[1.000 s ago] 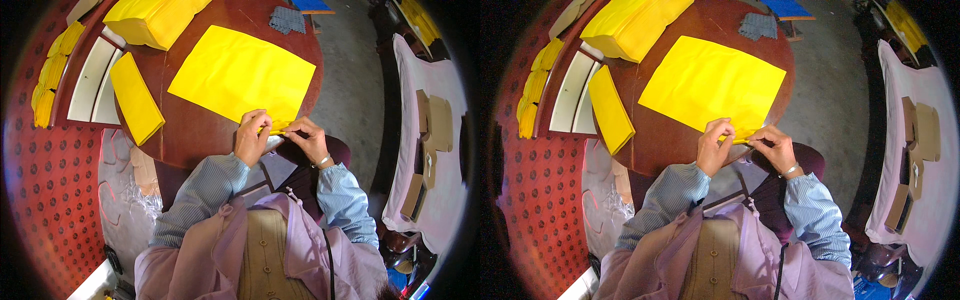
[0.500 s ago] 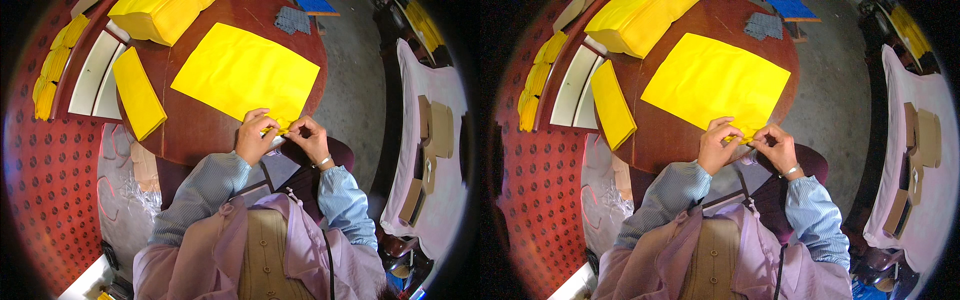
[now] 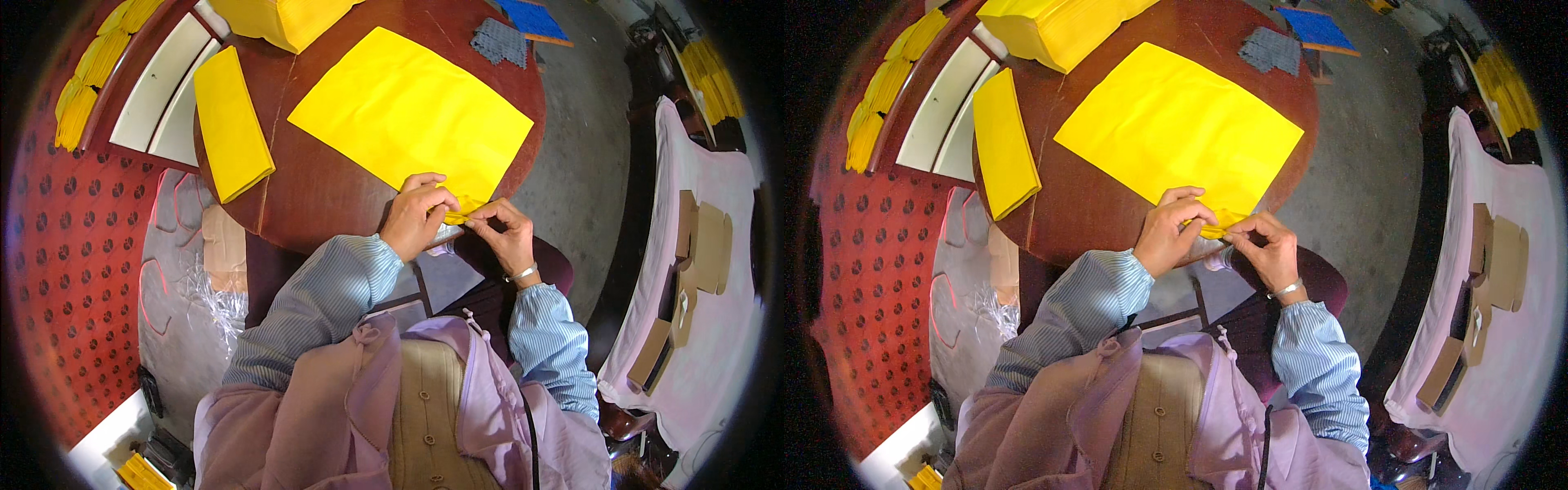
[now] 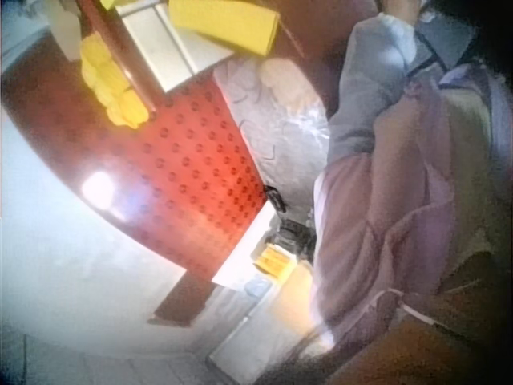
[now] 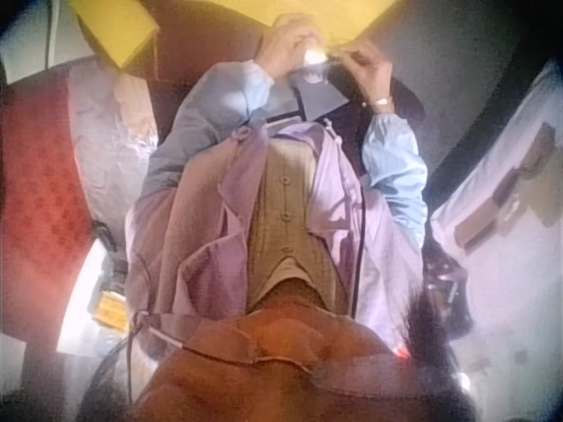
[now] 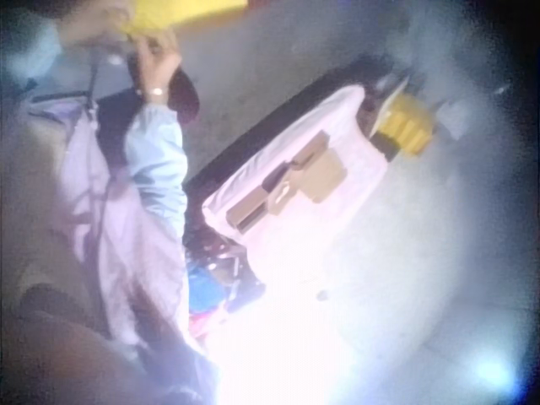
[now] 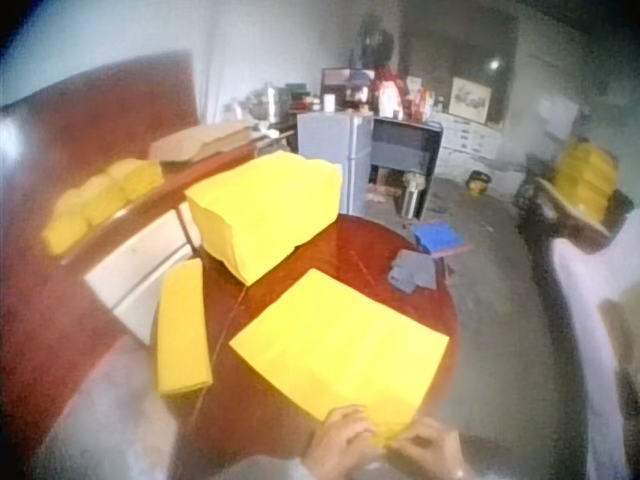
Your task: The person folds a yellow sheet of paper on a round wooden table, repeatedly creasing edges and stacking the folded pieces. The person handles the paper by hand without tools, smoothing folds and aligning edges throughout the clip.
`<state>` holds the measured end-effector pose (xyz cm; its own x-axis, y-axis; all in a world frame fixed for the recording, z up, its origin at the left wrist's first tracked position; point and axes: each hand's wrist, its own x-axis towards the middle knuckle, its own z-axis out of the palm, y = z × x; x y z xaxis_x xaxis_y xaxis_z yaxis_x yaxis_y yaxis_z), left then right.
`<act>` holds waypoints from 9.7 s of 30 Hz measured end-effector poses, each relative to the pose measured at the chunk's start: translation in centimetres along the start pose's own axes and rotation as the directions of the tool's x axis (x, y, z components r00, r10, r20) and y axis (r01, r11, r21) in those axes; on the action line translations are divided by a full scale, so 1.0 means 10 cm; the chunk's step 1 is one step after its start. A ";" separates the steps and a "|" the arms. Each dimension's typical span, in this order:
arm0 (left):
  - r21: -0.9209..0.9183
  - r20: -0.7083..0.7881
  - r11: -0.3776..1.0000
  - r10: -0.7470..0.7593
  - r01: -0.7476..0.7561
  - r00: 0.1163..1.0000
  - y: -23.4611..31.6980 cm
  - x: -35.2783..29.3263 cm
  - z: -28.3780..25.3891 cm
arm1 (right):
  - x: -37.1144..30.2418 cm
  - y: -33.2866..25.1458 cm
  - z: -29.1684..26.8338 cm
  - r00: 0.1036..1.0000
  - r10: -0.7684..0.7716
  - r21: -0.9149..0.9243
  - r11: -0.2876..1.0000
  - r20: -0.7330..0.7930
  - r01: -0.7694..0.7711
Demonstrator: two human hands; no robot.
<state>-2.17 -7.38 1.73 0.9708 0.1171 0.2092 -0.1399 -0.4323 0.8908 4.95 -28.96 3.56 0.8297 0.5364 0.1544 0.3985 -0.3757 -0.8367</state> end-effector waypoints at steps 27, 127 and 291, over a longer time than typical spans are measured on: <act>0.027 0.033 1.000 0.013 -0.014 0.999 -0.01 0.01 -0.02 | -0.01 -0.02 0.00 0.997 0.077 0.029 0.997 0.011 -0.078; 0.063 0.008 0.994 0.087 -0.087 0.996 0.01 0.01 -0.02 | -0.01 -0.02 0.03 0.995 0.096 0.033 0.995 -0.002 -0.096; 0.081 0.003 0.997 0.008 -0.008 1.000 0.00 -0.09 -0.02 | 0.03 -0.01 -0.03 0.997 -0.042 -0.029 0.999 0.060 0.044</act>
<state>-3.05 -7.30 1.64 0.9703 0.1108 0.2150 -0.1315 -0.5045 0.8533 5.26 -29.00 3.87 0.7870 0.5964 0.1578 0.4460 -0.3733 -0.8134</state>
